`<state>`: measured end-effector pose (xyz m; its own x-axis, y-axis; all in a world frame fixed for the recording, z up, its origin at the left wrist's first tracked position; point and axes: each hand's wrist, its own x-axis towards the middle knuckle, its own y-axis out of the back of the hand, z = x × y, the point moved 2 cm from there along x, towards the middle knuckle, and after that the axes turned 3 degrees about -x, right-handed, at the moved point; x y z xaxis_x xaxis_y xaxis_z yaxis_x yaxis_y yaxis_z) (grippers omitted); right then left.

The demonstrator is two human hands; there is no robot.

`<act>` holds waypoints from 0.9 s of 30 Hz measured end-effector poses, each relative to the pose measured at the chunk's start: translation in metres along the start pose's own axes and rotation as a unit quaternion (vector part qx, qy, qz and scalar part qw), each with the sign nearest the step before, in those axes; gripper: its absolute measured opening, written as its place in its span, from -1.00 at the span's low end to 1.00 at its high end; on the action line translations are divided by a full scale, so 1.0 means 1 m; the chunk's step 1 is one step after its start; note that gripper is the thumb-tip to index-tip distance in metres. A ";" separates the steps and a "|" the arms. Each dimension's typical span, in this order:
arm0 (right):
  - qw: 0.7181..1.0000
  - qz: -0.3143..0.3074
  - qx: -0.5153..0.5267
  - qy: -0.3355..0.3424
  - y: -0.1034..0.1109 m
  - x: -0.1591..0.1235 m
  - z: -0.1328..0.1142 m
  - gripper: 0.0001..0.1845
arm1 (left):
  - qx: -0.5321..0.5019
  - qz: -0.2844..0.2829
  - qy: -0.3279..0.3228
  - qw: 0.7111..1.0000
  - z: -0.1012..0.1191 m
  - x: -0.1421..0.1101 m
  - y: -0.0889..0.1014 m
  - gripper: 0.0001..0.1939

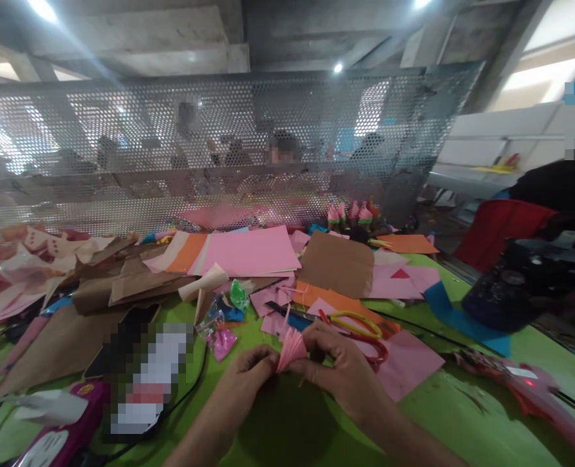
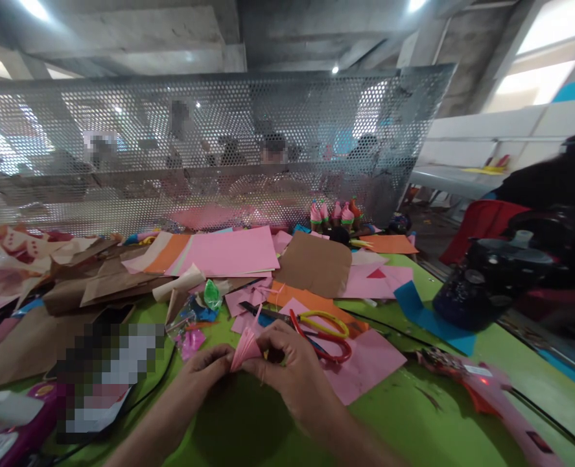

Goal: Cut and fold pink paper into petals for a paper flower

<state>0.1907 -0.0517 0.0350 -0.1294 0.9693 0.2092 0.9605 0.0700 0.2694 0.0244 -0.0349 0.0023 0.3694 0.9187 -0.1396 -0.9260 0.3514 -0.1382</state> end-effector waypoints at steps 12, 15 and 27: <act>0.970 -0.031 0.211 -0.118 -0.002 0.002 0.008 -0.67 | 0.256 -0.028 -0.230 0.939 0.013 -0.004 -0.001 -0.76; 0.970 -0.001 0.212 -0.122 0.000 0.001 0.005 -0.66 | 0.272 -0.012 -0.232 0.934 0.011 -0.002 0.001 -0.77; 0.981 0.079 0.134 -0.114 0.006 0.004 0.003 -0.63 | 0.307 -0.014 -0.217 0.927 0.013 -0.004 -0.002 -0.76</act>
<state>0.1970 -0.0468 0.0347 0.0549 0.9985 0.0039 0.9984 -0.0549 -0.0122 0.0236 -0.0364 0.0157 0.4518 0.8468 0.2806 -0.8353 0.2912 0.4663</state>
